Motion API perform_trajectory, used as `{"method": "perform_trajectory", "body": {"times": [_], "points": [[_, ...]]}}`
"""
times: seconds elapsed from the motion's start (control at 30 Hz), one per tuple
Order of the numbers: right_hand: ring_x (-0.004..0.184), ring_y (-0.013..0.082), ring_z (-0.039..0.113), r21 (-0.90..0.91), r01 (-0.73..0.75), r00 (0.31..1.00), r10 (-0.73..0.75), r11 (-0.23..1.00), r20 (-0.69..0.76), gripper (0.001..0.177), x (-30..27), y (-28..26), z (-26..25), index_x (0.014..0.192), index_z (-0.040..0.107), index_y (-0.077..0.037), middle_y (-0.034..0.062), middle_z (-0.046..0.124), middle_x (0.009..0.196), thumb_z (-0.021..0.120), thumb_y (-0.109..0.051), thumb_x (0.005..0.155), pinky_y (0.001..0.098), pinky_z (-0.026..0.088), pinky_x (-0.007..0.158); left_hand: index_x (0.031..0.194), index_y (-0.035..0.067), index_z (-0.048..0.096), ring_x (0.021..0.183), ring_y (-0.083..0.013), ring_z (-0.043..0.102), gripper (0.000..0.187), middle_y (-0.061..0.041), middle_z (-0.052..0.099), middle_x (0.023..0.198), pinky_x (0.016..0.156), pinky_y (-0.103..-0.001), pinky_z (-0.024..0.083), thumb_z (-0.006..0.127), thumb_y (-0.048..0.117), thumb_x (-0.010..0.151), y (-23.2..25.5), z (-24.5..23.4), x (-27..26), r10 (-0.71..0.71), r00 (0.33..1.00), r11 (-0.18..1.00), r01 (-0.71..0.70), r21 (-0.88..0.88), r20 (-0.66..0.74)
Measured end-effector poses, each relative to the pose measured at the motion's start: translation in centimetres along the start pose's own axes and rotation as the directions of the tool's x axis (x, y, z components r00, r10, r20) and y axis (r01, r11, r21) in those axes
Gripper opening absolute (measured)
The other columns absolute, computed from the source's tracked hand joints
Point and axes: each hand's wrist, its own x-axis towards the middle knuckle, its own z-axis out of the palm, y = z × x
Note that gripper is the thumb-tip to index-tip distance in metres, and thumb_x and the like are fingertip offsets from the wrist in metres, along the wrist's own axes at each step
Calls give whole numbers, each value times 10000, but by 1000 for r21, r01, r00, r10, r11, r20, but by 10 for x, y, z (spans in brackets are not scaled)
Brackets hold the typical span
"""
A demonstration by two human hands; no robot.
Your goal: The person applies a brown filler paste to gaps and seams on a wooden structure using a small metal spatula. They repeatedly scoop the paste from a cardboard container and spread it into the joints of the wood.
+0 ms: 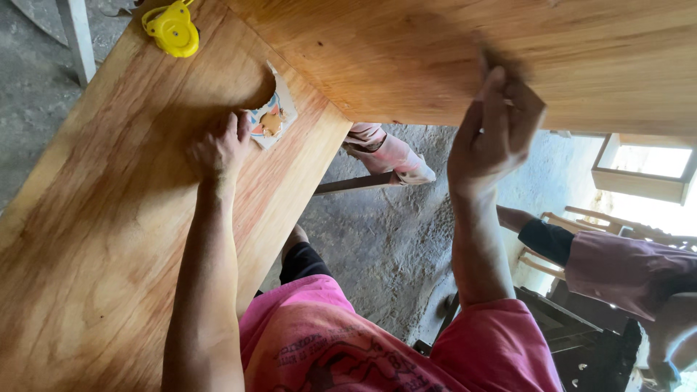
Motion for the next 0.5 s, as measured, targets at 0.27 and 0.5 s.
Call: {"method": "perform_trajectory", "body": {"times": [0.27, 0.5], "points": [[955, 165, 664, 18, 64, 989, -61, 998, -138, 391, 13, 4, 1, 1331, 714, -36, 101, 600, 1151, 612, 183, 1023, 230, 566, 630, 708, 190, 577, 502, -260, 590, 434, -31, 624, 648, 422, -408, 447, 690, 429, 1052, 1, -5, 1, 3, 1000, 1000, -3, 18, 3], [927, 157, 629, 0, 28, 999, -28, 1000, -30, 440, 6, -5, -2, 1387, 683, -44, 112, 596, 1179, 619, 194, 1023, 275, 492, 572, 682, 192, 584, 459, -271, 575, 465, -33, 620, 612, 395, -420, 434, 699, 461, 1043, 1, -7, 4, -9, 998, 1000, 8, 24, 65]]}}
